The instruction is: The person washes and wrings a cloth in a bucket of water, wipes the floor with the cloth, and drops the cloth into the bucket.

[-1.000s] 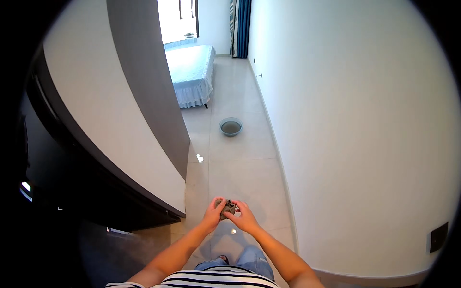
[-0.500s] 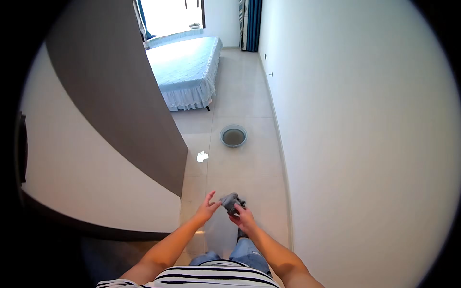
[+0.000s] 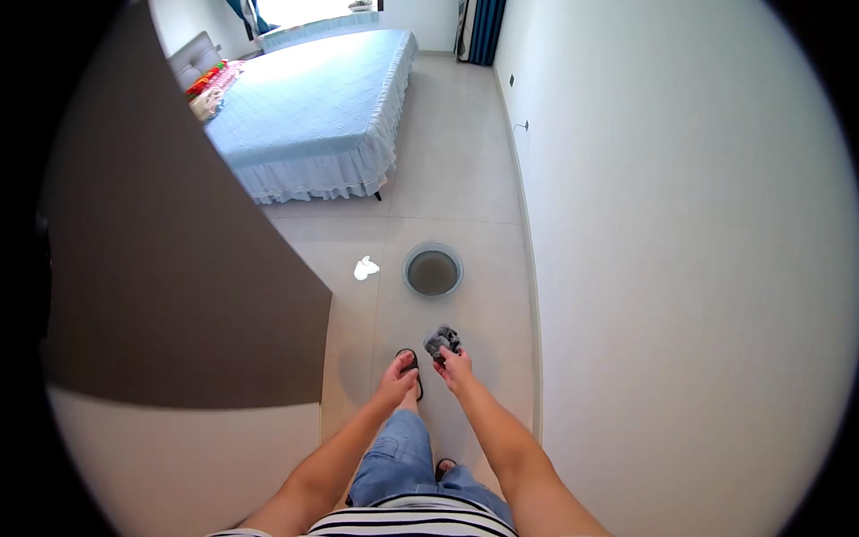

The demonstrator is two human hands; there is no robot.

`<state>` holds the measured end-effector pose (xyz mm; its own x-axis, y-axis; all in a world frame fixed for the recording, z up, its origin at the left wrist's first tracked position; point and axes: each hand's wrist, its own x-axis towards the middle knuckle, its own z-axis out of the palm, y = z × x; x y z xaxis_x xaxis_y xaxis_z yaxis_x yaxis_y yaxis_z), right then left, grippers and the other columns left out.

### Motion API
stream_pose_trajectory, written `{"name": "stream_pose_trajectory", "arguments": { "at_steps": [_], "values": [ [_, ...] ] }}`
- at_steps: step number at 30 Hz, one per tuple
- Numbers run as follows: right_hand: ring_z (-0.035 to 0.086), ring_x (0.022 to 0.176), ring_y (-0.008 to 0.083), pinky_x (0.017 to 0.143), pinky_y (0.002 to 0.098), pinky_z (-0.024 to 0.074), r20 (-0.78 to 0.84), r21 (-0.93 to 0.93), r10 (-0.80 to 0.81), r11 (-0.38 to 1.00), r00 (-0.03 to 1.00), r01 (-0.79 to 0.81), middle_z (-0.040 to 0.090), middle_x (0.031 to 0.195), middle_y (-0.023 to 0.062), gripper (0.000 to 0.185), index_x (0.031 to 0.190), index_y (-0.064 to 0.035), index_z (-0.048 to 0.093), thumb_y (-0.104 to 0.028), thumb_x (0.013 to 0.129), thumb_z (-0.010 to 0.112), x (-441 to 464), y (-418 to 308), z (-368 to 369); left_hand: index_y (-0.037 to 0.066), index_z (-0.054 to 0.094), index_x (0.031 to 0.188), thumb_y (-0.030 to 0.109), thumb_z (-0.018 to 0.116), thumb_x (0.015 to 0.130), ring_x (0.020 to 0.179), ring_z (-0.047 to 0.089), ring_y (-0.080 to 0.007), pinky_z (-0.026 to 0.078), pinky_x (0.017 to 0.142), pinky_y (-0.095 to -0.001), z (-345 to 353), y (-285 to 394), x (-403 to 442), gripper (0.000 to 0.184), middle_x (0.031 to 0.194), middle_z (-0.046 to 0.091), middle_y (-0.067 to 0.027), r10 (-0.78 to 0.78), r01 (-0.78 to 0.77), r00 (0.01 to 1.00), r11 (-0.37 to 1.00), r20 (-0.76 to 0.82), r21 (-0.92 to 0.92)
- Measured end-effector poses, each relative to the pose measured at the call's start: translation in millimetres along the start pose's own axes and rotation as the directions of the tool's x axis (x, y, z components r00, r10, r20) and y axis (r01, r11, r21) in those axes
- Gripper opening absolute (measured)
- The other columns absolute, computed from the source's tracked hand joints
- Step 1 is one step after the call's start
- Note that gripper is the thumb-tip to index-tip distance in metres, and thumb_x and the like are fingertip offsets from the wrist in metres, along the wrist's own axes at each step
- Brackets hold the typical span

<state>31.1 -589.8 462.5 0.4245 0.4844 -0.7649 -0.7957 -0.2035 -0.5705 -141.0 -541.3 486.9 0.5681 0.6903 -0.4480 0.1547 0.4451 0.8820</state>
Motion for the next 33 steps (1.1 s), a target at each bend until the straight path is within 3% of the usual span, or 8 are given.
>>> {"name": "stream_pose_trajectory", "arguments": {
  "at_steps": [7,12,16,20,26,28,30,33],
  "values": [
    [0.063,0.087,0.0231,0.073,0.0359,0.0563,-0.136,-0.04,0.02,0.999,0.991,-0.026,0.062,0.106,0.0077,0.035,0.124,-0.0126,0.051,-0.019,0.094,0.068,196.1,-23.9,46.0,0.012,0.045,0.145,0.014,0.062,0.096,0.102,0.058,-0.0101,0.048,0.078,-0.0244,-34.6,-25.0,212.0,0.051,0.142,0.053,-0.008,-0.236,0.234,0.971,0.972,-0.044,-0.036],
    [0.062,0.085,0.023,0.073,0.0376,0.0555,-0.189,0.025,0.128,0.992,0.974,-0.126,0.062,0.103,0.0078,0.027,0.12,-0.0121,0.054,-0.022,0.097,0.064,341.8,-18.4,58.9,0.01,0.043,0.145,0.014,0.06,0.097,0.103,0.057,-0.0102,0.047,0.079,-0.0246,-42.3,-54.7,323.2,0.051,0.141,0.053,-0.009,-0.261,0.259,0.964,0.965,-0.054,-0.037],
    [0.062,0.085,0.0236,0.072,0.0384,0.0553,-0.192,0.039,0.126,0.992,0.973,-0.121,0.061,0.104,0.0082,0.027,0.121,-0.0104,0.053,-0.019,0.097,0.062,425.4,0.3,61.9,0.013,0.043,0.146,0.019,0.058,0.098,0.12,0.051,-0.0137,0.046,0.092,-0.0279,-47.5,-65.4,358.7,0.05,0.144,0.05,-0.0064,-0.348,0.347,0.937,0.938,-0.025,-0.022],
    [0.062,0.089,0.0222,0.075,0.0374,0.0548,-0.192,0.064,0.065,0.997,0.979,-0.053,0.059,0.109,0.0081,0.035,0.13,-0.0102,0.048,-0.015,0.097,0.06,481.8,4.6,69.6,0.014,0.042,0.147,0.019,0.057,0.099,0.121,0.051,-0.0141,0.045,0.095,-0.0289,-51.7,-86.0,382.6,0.051,0.145,0.05,-0.0062,-0.386,0.385,0.922,0.922,-0.035,-0.042],
    [0.062,0.094,0.0194,0.075,0.0338,0.0528,-0.146,-0.13,0.155,0.976,0.977,-0.175,0.06,0.109,0.006,0.038,0.135,-0.0106,0.048,-0.015,0.098,0.058,449.9,-12.7,56.1,0.012,0.041,0.148,0.015,0.056,0.099,0.121,0.051,-0.0136,0.044,0.094,-0.0286,-38.3,-77.8,371.8,0.051,0.146,0.049,-0.0077,-0.452,0.449,0.887,0.892,-0.092,-0.05],
    [0.062,0.094,0.0162,0.074,0.0319,0.0515,-0.069,-0.296,0.105,0.947,0.992,-0.121,0.061,0.107,0.0035,0.036,0.132,-0.0101,0.053,-0.019,0.098,0.06,409.2,-29.2,53.3,0.007,0.041,0.147,0.011,0.058,0.098,0.113,0.055,-0.0124,0.046,0.086,-0.0245,-27.5,-75.7,362.8,0.052,0.144,0.05,-0.0108,-0.434,0.427,0.894,0.901,-0.114,-0.08],
    [0.062,0.091,0.0123,0.073,0.0285,0.0505,-0.044,-0.367,0.095,0.924,0.994,-0.105,0.063,0.104,0.0016,0.033,0.126,-0.0093,0.058,-0.022,0.096,0.064,354.5,-63.8,58.5,0.007,0.041,0.147,0.01,0.058,0.098,0.117,0.055,-0.0147,0.046,0.089,-0.026,-10.3,-44.0,350.4,0.052,0.144,0.05,-0.0113,-0.419,0.414,0.903,0.908,-0.093,-0.067],
    [0.061,0.09,0.0101,0.073,0.0251,0.0498,0.067,-0.536,-0.08,0.838,0.994,0.104,0.064,0.101,0.0009,0.033,0.124,-0.0073,0.061,-0.022,0.095,0.067,294.0,-100.8,44.8,0.007,0.042,0.146,0.009,0.059,0.097,0.119,0.055,-0.0177,0.046,0.095,-0.0284,7.5,0.0,323.0,0.052,0.144,0.05,-0.0124,-0.357,0.356,0.93,0.934,-0.083,-0.03]
  ]
}}
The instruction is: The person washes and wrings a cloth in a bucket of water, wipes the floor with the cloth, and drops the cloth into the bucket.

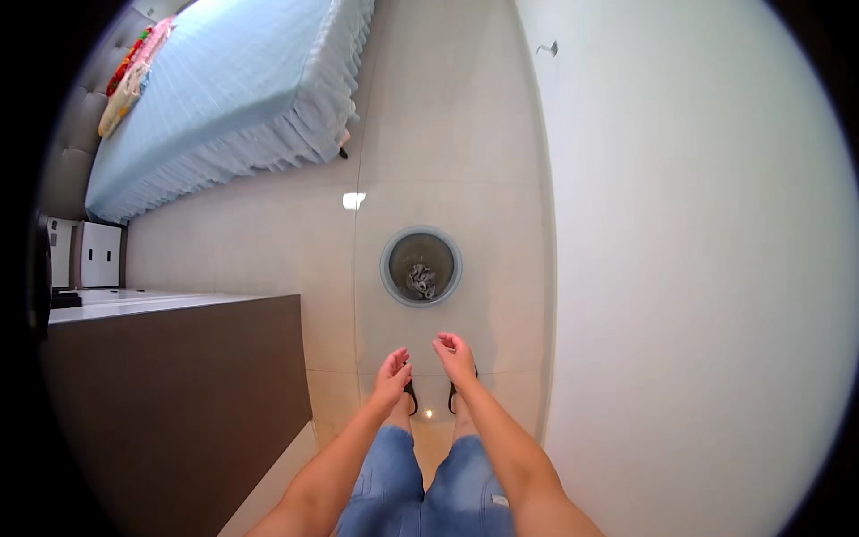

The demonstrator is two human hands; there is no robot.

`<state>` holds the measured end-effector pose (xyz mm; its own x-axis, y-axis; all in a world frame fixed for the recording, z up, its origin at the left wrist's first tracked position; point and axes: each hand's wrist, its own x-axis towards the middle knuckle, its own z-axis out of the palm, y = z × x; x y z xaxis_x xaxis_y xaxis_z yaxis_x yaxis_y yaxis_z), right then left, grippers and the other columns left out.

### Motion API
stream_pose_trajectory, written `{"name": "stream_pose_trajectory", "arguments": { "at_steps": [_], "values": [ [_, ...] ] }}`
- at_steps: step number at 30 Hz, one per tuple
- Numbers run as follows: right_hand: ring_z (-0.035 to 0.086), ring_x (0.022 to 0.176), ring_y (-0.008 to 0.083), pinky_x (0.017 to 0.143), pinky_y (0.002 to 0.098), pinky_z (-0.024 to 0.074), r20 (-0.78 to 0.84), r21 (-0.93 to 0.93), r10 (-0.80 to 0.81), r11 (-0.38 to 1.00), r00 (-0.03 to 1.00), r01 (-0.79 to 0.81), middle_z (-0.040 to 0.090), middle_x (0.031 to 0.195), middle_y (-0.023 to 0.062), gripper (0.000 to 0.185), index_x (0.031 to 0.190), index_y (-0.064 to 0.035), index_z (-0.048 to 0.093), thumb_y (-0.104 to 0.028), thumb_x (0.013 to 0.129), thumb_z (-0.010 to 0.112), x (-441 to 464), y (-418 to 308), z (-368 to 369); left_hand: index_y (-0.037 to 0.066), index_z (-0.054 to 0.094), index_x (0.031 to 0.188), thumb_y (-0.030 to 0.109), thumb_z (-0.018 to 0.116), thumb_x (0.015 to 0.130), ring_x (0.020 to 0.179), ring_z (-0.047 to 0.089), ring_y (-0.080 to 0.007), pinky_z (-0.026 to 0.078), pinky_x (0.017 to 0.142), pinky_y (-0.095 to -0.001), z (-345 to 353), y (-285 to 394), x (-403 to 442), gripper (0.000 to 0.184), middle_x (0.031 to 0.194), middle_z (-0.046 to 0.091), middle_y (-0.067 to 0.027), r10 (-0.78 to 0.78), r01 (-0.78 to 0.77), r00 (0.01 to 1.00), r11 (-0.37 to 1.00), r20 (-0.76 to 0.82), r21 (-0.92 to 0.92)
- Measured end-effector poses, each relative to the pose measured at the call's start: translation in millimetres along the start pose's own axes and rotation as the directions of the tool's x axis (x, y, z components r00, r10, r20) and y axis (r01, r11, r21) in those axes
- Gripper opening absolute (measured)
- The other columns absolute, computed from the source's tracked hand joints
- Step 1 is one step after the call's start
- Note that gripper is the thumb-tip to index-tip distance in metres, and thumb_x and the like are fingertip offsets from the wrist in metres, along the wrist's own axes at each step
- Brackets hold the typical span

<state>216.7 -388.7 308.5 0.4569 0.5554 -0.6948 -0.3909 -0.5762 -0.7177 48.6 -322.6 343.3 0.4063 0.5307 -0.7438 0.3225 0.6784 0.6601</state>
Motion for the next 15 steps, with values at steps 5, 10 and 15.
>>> {"name": "stream_pose_trajectory", "arguments": {
  "at_steps": [5,10,15],
  "values": [
    [0.061,0.091,0.0104,0.079,0.0258,0.0507,0.104,-0.016,-0.316,0.948,0.943,0.319,0.065,0.105,0.0032,0.036,0.124,-0.005,0.061,-0.022,0.093,0.07,-110.4,-152.5,-53.9,0.005,0.046,0.143,0.009,0.06,0.096,0.121,0.056,-0.0201,0.045,0.101,-0.0318,15.0,83.8,-65.2,0.049,0.142,0.052,-0.0143,0.172,-0.176,0.984,0.981,0.049,0.081],
    [0.06,0.103,0.0133,0.085,0.0284,0.0501,0.202,-0.028,-0.688,0.707,0.697,0.707,0.063,0.114,0.0046,0.049,0.137,-0.0084,0.053,-0.024,0.094,0.07,-275.0,-334.8,-82.7,0.004,0.048,0.141,0.009,0.062,0.095,0.122,0.055,-0.0204,0.045,0.102,-0.0329,22.7,174.1,-136.3,0.048,0.14,0.054,-0.0133,0.424,-0.438,0.896,0.893,0.129,0.105],
    [0.059,0.109,0.0169,0.093,0.032,0.0466,0.188,0.004,-0.968,0.172,0.169,0.985,0.06,0.122,0.0076,0.073,0.146,-0.0054,0.043,-0.035,0.088,0.076,-414.7,-463.2,-96.7,0.004,0.049,0.14,0.012,0.062,0.096,0.124,0.055,-0.0191,0.044,0.102,-0.0299,40.6,249.8,-180.8,0.047,0.14,0.054,-0.0138,0.465,-0.467,0.884,0.884,0.038,0.039]
  ]
}}
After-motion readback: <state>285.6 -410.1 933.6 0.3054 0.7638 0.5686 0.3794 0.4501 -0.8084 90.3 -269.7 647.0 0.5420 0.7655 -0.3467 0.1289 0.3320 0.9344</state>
